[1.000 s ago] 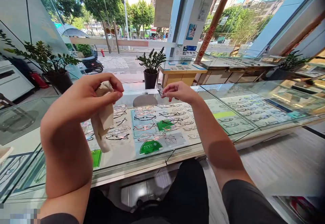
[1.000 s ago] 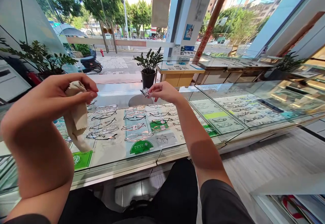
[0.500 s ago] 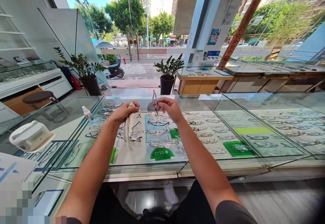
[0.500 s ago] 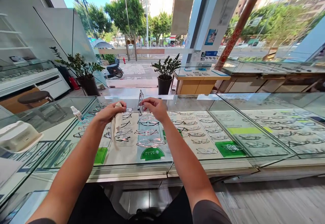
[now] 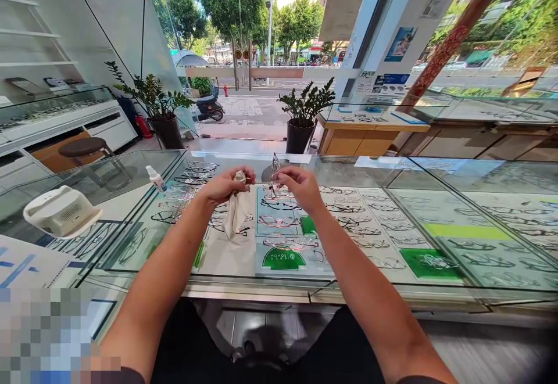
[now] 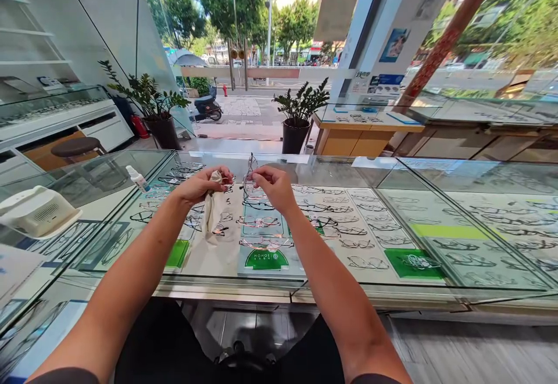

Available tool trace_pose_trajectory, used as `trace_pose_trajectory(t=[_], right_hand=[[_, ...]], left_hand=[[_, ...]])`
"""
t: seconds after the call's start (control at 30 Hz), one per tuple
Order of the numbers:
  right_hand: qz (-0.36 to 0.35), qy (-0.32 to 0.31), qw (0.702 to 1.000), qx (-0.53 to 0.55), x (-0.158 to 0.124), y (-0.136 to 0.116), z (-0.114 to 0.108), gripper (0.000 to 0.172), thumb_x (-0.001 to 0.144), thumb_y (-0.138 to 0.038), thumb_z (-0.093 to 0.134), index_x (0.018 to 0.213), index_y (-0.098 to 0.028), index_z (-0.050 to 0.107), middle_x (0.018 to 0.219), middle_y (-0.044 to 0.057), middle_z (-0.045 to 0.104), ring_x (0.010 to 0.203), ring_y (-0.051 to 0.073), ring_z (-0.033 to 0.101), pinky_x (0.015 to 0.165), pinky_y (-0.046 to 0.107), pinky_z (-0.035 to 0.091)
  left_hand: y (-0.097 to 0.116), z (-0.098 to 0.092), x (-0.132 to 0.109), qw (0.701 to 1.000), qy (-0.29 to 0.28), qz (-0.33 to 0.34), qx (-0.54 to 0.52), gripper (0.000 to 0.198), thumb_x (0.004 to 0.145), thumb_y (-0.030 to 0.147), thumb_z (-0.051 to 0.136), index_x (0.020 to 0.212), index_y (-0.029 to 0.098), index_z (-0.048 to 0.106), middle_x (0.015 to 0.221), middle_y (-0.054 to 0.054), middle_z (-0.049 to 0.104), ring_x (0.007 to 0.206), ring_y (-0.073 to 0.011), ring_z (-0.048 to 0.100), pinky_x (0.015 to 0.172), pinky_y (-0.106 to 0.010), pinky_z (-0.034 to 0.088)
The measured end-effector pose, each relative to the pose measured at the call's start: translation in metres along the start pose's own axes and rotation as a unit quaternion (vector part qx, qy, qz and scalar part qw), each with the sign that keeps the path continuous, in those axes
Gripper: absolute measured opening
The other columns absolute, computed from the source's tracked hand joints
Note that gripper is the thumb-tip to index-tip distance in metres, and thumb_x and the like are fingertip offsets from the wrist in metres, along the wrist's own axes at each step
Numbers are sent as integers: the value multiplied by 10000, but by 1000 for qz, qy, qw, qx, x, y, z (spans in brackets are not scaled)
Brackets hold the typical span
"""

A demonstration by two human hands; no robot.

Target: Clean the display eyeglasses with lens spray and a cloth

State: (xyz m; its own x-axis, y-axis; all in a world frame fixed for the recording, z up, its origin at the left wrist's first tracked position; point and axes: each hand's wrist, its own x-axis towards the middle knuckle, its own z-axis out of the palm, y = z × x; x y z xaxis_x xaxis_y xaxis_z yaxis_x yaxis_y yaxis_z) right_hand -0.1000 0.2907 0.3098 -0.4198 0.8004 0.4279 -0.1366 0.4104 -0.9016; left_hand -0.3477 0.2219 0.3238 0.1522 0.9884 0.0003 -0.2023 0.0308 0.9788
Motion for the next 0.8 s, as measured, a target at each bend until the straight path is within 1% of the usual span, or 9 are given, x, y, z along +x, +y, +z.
trace_pose_trajectory(t=[0.1,0.17,0.4,0.5,0.63,0.8], right_hand=[[-10,5,1000,-12,-2,0,2,238,878,-450,779,923,-219,816,892,50,814,773,179,713,763,362,612],[-21,5,999,-27,-4,0,4,228,887,-445,774,922,-223,817,887,45,803,797,183,708,764,358,604],[-46,6,996,-77,-10,-6,9,207,942,-417,727,919,-228,809,917,47,816,798,188,704,744,356,550],[-48,5,994,-93,-13,-11,10,204,942,-415,710,911,-237,804,922,46,819,801,194,713,741,357,548],[-48,7,993,-106,-15,-14,12,196,935,-413,702,903,-245,800,921,46,823,813,200,717,738,357,548],[-49,3,994,-102,-16,-13,15,198,932,-418,703,891,-249,796,909,41,814,800,201,707,733,361,550]], left_hand=[[2,4,-2,1000,-9,19,-18,429,544,17,884,902,164,699,1024,-33,691,924,-139,642,815,-256,487],[3,6,-3,999,-17,29,-28,412,562,18,887,893,168,691,1060,-39,683,962,-141,641,821,-249,488],[1,7,-4,996,-52,56,-40,399,617,25,873,926,194,685,1044,-39,656,942,-136,622,726,-229,449],[1,8,-5,994,-66,70,-44,394,642,36,871,949,200,686,1051,-45,655,953,-143,618,739,-246,451],[2,10,-8,993,-68,85,-43,405,623,29,840,946,204,668,1076,-57,652,995,-169,614,764,-267,463],[5,13,-10,993,-63,90,-41,414,603,38,832,938,204,653,1052,-62,650,942,-160,595,729,-259,439]])
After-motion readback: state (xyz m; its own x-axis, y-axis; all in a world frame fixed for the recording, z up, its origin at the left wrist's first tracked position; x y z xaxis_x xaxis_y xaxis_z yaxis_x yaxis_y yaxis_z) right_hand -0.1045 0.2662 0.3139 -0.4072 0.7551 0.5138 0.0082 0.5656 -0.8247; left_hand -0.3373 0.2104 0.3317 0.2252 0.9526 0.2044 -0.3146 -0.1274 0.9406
